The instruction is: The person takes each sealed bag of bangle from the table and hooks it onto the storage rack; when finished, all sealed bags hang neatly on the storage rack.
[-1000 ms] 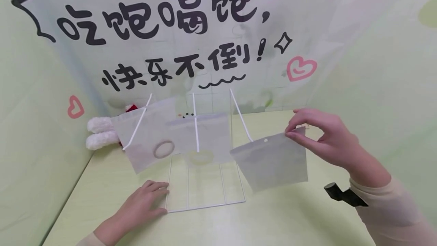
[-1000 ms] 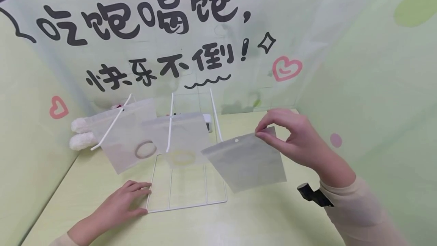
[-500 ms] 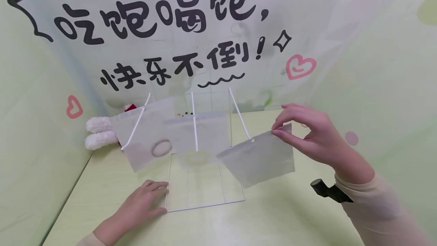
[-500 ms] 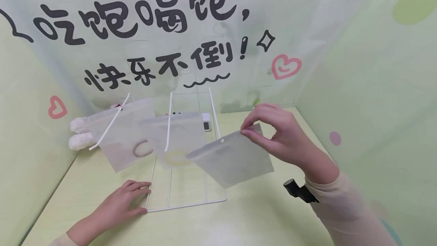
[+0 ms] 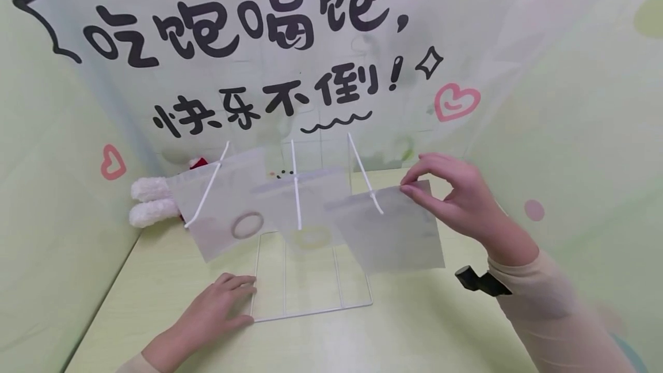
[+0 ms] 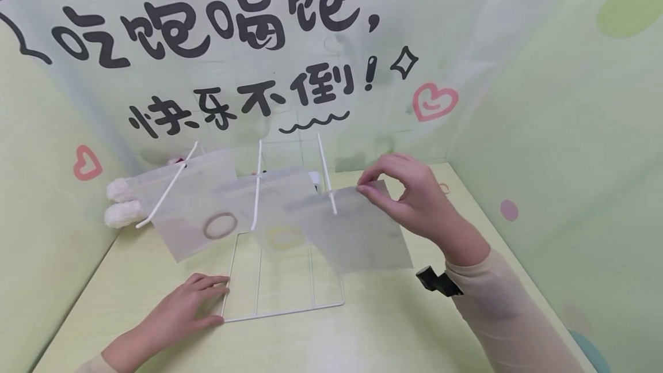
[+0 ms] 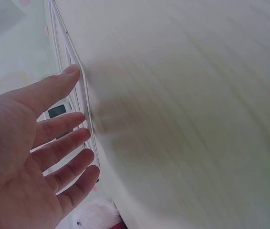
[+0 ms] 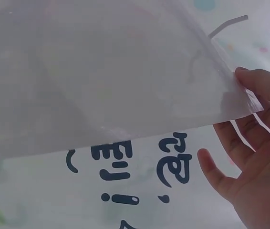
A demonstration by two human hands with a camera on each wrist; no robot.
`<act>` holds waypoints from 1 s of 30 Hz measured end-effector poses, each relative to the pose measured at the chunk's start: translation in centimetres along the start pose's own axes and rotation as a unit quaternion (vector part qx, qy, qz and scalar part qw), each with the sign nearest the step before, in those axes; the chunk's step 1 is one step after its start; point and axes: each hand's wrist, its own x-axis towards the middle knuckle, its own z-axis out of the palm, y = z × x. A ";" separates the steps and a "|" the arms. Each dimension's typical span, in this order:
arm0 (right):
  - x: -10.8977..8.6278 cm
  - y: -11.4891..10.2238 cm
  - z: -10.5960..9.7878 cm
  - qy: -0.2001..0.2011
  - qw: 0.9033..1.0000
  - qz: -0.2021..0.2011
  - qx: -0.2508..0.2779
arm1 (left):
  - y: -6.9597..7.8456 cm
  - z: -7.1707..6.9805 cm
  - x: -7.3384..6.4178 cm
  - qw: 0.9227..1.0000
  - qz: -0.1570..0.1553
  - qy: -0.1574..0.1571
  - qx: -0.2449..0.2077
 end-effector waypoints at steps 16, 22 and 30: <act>-0.2 2.7 1.7 0.044 0.996 0.066 -0.032 | -0.1 0.1 -0.2 1.000 -0.008 -0.001 -0.001; -0.8 2.9 1.5 0.035 0.996 0.078 -0.037 | -0.1 0.1 -0.3 1.000 -0.005 0.007 0.001; -4.2 3.4 0.2 0.009 0.988 0.143 -0.061 | -0.2 -0.4 -0.9 0.998 -0.026 0.060 0.000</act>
